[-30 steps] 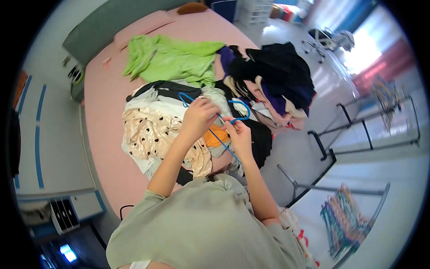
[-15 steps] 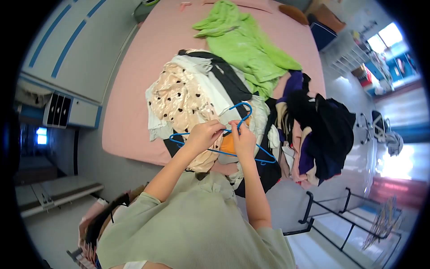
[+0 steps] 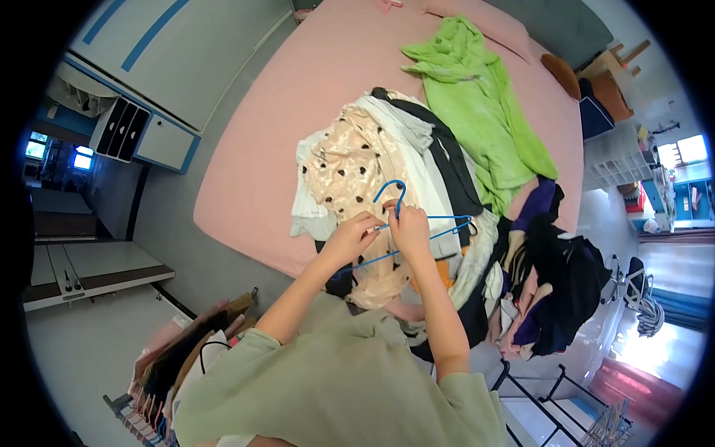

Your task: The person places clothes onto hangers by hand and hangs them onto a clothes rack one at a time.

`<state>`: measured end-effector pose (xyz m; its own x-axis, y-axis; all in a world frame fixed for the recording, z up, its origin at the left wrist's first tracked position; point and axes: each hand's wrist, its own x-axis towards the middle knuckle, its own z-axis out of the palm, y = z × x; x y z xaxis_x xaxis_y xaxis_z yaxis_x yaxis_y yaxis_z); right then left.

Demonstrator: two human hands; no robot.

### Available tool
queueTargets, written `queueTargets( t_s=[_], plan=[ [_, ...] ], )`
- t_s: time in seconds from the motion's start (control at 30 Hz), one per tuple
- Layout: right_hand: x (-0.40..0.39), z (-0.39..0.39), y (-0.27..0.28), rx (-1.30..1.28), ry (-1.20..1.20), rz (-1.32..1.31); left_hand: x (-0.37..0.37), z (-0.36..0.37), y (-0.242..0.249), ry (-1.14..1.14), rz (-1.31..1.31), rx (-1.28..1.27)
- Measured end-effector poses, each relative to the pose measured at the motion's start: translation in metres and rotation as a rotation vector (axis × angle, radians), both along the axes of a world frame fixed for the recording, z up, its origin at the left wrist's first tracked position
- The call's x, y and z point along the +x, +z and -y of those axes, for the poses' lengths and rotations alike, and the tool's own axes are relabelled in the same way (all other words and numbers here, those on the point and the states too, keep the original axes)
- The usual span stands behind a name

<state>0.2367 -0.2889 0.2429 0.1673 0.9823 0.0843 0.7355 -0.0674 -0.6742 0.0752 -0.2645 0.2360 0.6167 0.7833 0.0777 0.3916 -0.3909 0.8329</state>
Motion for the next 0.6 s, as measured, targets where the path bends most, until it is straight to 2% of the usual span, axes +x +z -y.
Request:
queueTargets(
  t_s=[0.1, 0.2, 0.33, 0.4, 0.47, 0.53, 0.6],
  plan=[
    [-0.016, -0.045, -0.015, -0.06, 0.064, 0.158, -0.028, -0.043, -0.019, -0.02, -0.005, -0.288],
    [-0.021, -0.095, -0.038, -0.095, 0.134, 0.237, -0.06, -0.077, -0.065, -0.036, -0.134, -0.264],
    [-0.028, -0.157, -0.081, -0.163, 0.207, 0.297, -0.092, -0.118, -0.121, 0.073, -0.197, -0.424],
    [-0.034, -0.183, -0.103, -0.239, 0.277, 0.31, -0.104, -0.135, -0.158, 0.154, -0.124, -0.41],
    [-0.038, -0.204, -0.122, -0.239, 0.354, 0.325, -0.112, -0.158, -0.19, 0.334, -0.128, -0.24],
    [-0.045, -0.224, -0.134, -0.264, 0.39, 0.312, -0.114, -0.178, -0.212, 0.334, -0.174, -0.327],
    [-0.052, -0.242, -0.149, -0.26, 0.393, 0.305, -0.107, -0.193, -0.231, 0.347, -0.578, -0.052]
  ],
)
